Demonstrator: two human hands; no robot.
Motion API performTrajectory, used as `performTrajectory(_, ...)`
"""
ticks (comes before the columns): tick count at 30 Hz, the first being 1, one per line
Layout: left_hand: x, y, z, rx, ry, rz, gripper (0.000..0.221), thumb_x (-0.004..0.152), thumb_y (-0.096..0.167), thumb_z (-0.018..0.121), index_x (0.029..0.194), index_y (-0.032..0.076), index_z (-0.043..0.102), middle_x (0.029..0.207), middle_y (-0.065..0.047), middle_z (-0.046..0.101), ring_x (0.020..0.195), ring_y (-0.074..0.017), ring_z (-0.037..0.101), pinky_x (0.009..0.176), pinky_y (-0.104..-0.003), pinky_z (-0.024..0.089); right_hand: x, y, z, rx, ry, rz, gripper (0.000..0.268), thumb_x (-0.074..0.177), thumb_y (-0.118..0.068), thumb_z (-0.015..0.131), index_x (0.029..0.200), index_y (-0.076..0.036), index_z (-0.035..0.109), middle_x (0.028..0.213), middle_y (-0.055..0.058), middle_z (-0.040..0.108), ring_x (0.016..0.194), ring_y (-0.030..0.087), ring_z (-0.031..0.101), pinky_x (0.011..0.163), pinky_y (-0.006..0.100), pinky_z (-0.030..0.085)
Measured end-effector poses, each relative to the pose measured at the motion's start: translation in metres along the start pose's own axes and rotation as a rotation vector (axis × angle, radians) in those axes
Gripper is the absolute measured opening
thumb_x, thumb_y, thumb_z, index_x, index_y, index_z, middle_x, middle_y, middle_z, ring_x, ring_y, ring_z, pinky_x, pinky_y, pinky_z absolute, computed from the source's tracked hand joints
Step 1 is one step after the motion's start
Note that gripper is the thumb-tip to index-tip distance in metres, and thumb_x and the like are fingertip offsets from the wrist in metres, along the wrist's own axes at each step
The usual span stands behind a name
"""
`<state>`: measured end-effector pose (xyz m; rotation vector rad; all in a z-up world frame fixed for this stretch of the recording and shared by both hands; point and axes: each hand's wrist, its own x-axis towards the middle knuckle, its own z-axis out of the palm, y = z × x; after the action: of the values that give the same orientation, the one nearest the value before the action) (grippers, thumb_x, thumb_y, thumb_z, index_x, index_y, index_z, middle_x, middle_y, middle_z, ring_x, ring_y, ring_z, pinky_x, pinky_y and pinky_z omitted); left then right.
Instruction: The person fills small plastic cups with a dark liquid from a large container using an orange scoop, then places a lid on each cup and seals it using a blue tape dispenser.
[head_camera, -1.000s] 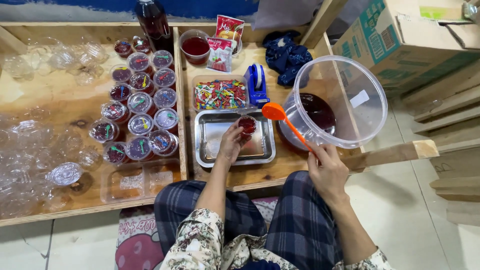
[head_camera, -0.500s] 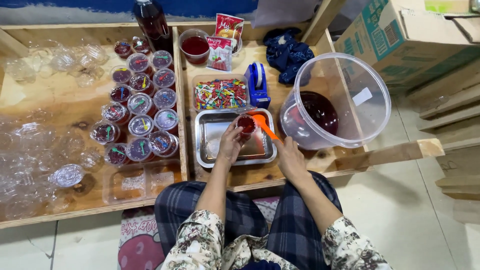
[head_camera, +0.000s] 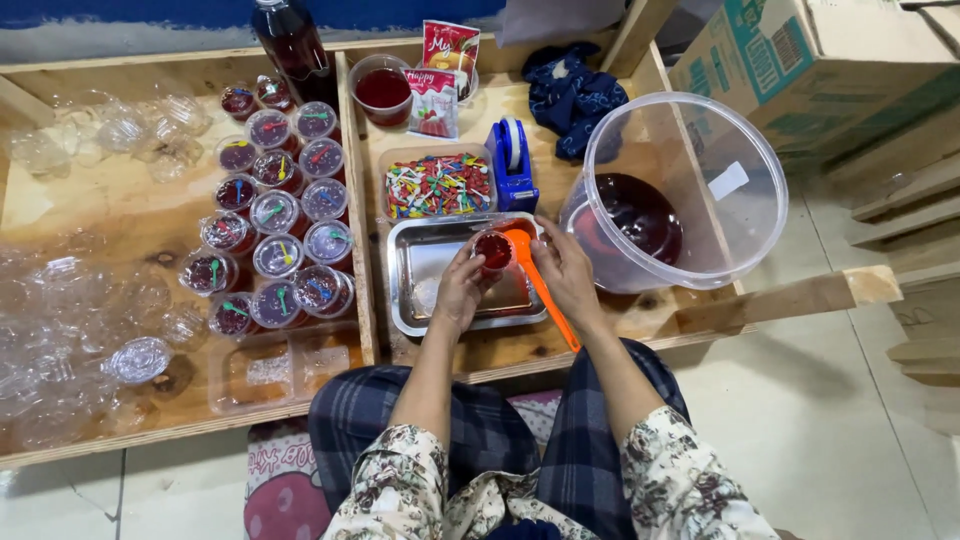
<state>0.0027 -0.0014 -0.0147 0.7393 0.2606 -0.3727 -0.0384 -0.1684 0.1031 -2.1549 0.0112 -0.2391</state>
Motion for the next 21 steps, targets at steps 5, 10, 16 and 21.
performTrajectory(5,0.005,-0.003,-0.003,0.028,0.006,-0.021,0.050,0.092,0.022,0.068,0.141,0.016,0.060,0.127,-0.020,0.065,0.109,-0.0345,0.065,0.093,-0.042,0.059,0.022,0.001,0.021,0.185,0.003,-0.057,0.045,0.110,-0.043,0.045,0.139,-0.015,0.063,0.119,0.023,0.063,0.106,0.039,0.067,0.095,0.051,0.052)
performTrajectory(10,0.011,-0.008,-0.014,-0.114,0.077,-0.040,0.051,0.092,0.042,0.070,0.136,0.016,0.064,0.128,-0.019,0.062,0.110,-0.0346,0.063,0.095,-0.046,0.057,0.023,0.011,0.030,0.192,-0.069,0.053,0.050,0.108,-0.051,0.042,0.117,-0.013,0.074,0.121,0.019,0.064,0.113,0.043,0.064,0.100,0.053,0.050)
performTrajectory(16,0.003,-0.001,-0.005,-0.032,0.115,0.010,0.056,0.090,0.054,0.071,0.132,0.018,0.062,0.121,-0.013,0.065,0.106,-0.0299,0.065,0.093,-0.043,0.057,0.022,0.071,0.060,-0.032,-0.125,-0.095,0.018,0.094,-0.030,0.073,0.101,-0.014,0.079,0.123,0.015,0.066,0.112,0.042,0.065,0.093,0.051,0.055)
performTrajectory(21,0.002,-0.005,-0.002,0.111,0.195,0.063,0.051,0.086,0.031,0.081,0.133,0.018,0.065,0.119,-0.012,0.068,0.099,-0.0272,0.070,0.073,-0.036,0.061,0.024,0.089,0.066,-0.058,-0.180,-0.064,0.011,0.089,-0.023,0.076,0.098,-0.020,0.082,0.113,0.011,0.069,0.105,0.037,0.069,0.089,0.045,0.056)
